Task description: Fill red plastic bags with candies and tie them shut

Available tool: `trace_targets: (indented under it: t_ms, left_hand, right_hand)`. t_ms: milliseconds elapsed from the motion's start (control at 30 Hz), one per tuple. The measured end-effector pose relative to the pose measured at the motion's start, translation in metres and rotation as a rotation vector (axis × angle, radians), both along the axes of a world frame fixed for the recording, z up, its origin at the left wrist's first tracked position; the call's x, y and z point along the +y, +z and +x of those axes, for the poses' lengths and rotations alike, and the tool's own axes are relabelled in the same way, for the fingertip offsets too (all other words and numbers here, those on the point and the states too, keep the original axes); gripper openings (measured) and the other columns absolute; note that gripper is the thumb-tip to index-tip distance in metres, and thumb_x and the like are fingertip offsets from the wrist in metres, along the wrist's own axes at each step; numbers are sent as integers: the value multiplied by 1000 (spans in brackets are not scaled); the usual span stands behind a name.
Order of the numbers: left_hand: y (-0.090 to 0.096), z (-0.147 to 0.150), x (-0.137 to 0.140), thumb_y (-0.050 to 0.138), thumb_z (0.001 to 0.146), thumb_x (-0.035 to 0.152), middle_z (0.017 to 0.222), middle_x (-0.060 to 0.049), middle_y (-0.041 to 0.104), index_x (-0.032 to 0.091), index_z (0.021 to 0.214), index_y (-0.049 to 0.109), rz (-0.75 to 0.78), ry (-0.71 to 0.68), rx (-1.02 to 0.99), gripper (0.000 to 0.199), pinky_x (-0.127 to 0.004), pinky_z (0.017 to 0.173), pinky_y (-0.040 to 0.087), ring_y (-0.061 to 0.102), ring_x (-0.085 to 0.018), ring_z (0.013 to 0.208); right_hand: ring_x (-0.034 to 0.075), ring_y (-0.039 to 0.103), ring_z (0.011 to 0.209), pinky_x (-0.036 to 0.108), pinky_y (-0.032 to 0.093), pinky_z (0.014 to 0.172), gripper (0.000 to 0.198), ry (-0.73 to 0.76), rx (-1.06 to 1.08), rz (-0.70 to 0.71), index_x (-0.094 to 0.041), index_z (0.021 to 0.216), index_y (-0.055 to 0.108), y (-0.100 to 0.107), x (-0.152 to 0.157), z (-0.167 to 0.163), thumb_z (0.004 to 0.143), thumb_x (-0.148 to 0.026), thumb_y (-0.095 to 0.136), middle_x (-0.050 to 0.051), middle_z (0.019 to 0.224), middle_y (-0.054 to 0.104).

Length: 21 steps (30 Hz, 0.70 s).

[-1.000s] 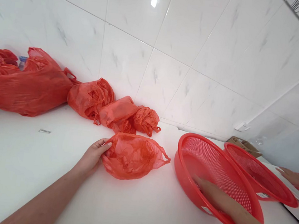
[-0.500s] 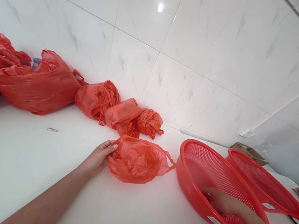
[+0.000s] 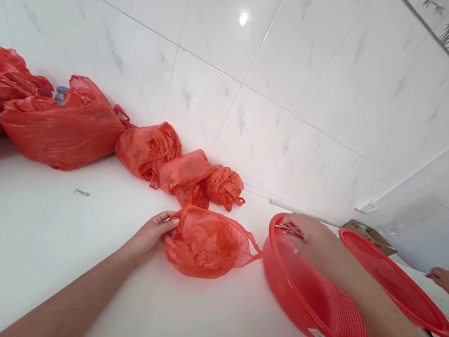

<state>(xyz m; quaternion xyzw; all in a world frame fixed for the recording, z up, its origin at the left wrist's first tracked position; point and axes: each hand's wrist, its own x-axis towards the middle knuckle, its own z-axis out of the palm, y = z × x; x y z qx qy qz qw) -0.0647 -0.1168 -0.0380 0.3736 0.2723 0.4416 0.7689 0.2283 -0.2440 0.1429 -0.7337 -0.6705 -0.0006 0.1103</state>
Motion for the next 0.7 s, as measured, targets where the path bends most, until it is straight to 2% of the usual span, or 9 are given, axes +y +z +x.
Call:
trace_targets:
  t_ms: [100, 200, 333, 400, 467, 500, 567, 633, 700]
  left_hand:
    - [-1, -1, 0, 71, 71, 30, 83, -2, 68, 18, 95, 59, 4, -8, -1, 30, -23, 65, 48, 63, -13, 69]
    - [-3, -2, 1, 70, 73, 32, 86, -4, 68, 18, 97, 58, 19, -24, 11, 31, -24, 66, 48, 64, -14, 73]
    - [-7, -2, 3, 69, 73, 35, 90, -6, 68, 17, 100, 57, 49, -35, 8, 34, -26, 66, 49, 64, -16, 75]
    - [-10, -1, 4, 69, 73, 35, 90, -6, 68, 17, 100, 57, 52, -35, -3, 35, -27, 64, 49, 64, -16, 73]
    - [-12, -1, 5, 70, 72, 34, 88, -6, 68, 17, 99, 57, 49, -34, -14, 34, -27, 64, 49, 64, -16, 71]
    - [-12, 0, 6, 70, 72, 34, 87, -6, 68, 17, 99, 58, 49, -36, -18, 34, -27, 63, 49, 64, -16, 70]
    - [-13, 0, 6, 70, 72, 34, 85, -5, 68, 17, 98, 58, 49, -39, -23, 34, -27, 63, 49, 64, -16, 68]
    - [-12, 0, 6, 71, 71, 34, 85, -6, 68, 16, 99, 58, 44, -40, -23, 35, -27, 62, 49, 64, -16, 68]
    - [-12, 0, 6, 71, 71, 34, 85, -6, 69, 16, 99, 58, 38, -39, -26, 36, -27, 62, 49, 64, -16, 68]
  right_hand:
    - [15, 48, 70, 25, 35, 56, 15, 244, -110, 2, -23, 76, 51, -6, 16, -53, 85, -22, 40, 0, 76, 53]
    - [14, 46, 69, 24, 32, 56, 12, 446, -174, 7, -21, 78, 51, -30, 39, -91, 86, -17, 44, 0, 75, 51]
    - [14, 46, 72, 23, 34, 58, 12, 616, -213, -24, -22, 88, 54, -66, 68, -112, 82, -12, 51, 0, 77, 51]
    - [17, 49, 85, 26, 39, 67, 31, 654, -177, -66, -23, 103, 54, -72, 75, -111, 75, -13, 61, 2, 89, 54]
    - [22, 49, 100, 33, 42, 80, 50, 638, -120, -88, -25, 117, 50, -69, 75, -104, 70, -18, 67, 5, 106, 55]
    - [23, 48, 105, 35, 41, 84, 52, 601, -85, -85, -26, 120, 48, -64, 73, -99, 72, -21, 66, 6, 113, 54]
    - [22, 49, 107, 35, 41, 87, 42, 465, -5, -48, -29, 120, 49, -50, 64, -83, 79, -27, 57, 4, 120, 53]
    - [20, 53, 101, 33, 43, 82, 29, 268, 51, 19, -30, 112, 54, -37, 53, -59, 83, -34, 50, 2, 115, 56]
    - [19, 57, 86, 31, 44, 70, 19, 62, 41, 58, -28, 92, 58, -28, 40, -28, 82, -39, 47, 0, 98, 61]
